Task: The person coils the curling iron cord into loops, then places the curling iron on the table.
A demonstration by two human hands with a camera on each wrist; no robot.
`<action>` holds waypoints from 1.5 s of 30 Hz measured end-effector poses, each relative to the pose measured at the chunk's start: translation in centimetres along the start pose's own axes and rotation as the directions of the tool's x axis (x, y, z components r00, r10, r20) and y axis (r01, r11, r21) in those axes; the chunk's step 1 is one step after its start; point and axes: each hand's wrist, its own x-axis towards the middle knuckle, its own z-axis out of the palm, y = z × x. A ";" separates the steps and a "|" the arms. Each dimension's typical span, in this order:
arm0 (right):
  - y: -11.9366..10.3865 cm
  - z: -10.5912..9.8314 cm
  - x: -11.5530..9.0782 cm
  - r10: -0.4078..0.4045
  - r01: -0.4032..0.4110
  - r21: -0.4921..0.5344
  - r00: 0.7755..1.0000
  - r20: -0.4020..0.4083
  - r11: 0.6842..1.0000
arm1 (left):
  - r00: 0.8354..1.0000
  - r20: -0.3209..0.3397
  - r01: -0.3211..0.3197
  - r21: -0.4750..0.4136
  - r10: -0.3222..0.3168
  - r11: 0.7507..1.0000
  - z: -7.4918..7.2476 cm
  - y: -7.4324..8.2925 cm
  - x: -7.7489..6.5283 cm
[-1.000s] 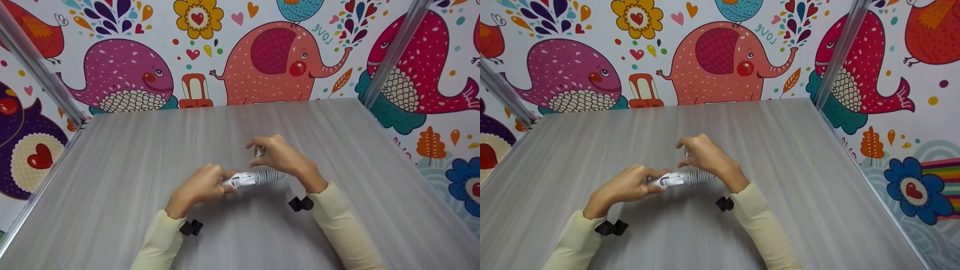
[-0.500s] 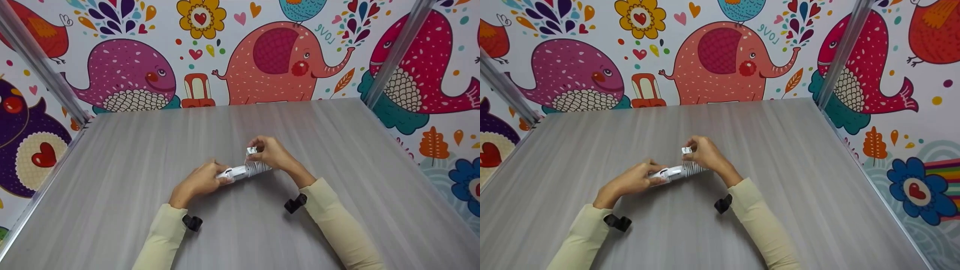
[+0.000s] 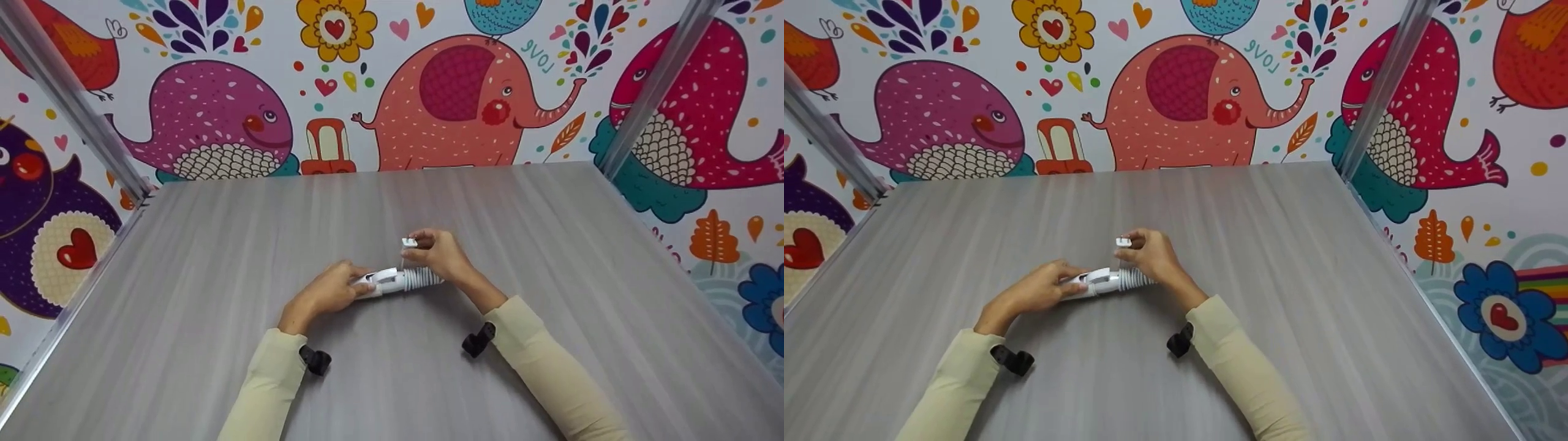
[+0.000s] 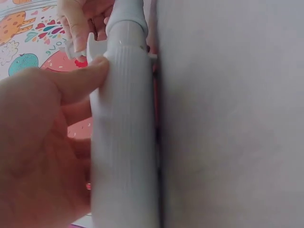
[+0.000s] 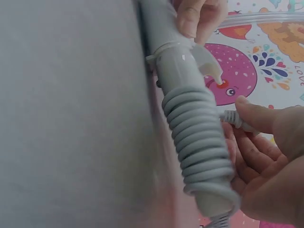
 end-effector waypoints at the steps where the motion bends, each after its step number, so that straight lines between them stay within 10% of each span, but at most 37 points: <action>1: 0.2 0.0 0.0 -0.004 0.004 -0.012 1.000 0.001 1.000 | 1.000 -0.004 0.000 -0.009 0.000 1.000 0.1 0.0 0.0; 26: 0.6 0.0 -0.3 -0.273 0.276 -0.210 0.961 0.045 0.938 | 0.972 -0.185 0.164 0.100 -0.143 0.981 1.2 0.0 0.6; 45: -0.9 -0.9 -1.4 -0.431 0.523 -0.399 0.850 0.301 0.753 | 0.957 -0.210 0.214 0.058 -0.198 0.975 0.8 0.5 0.6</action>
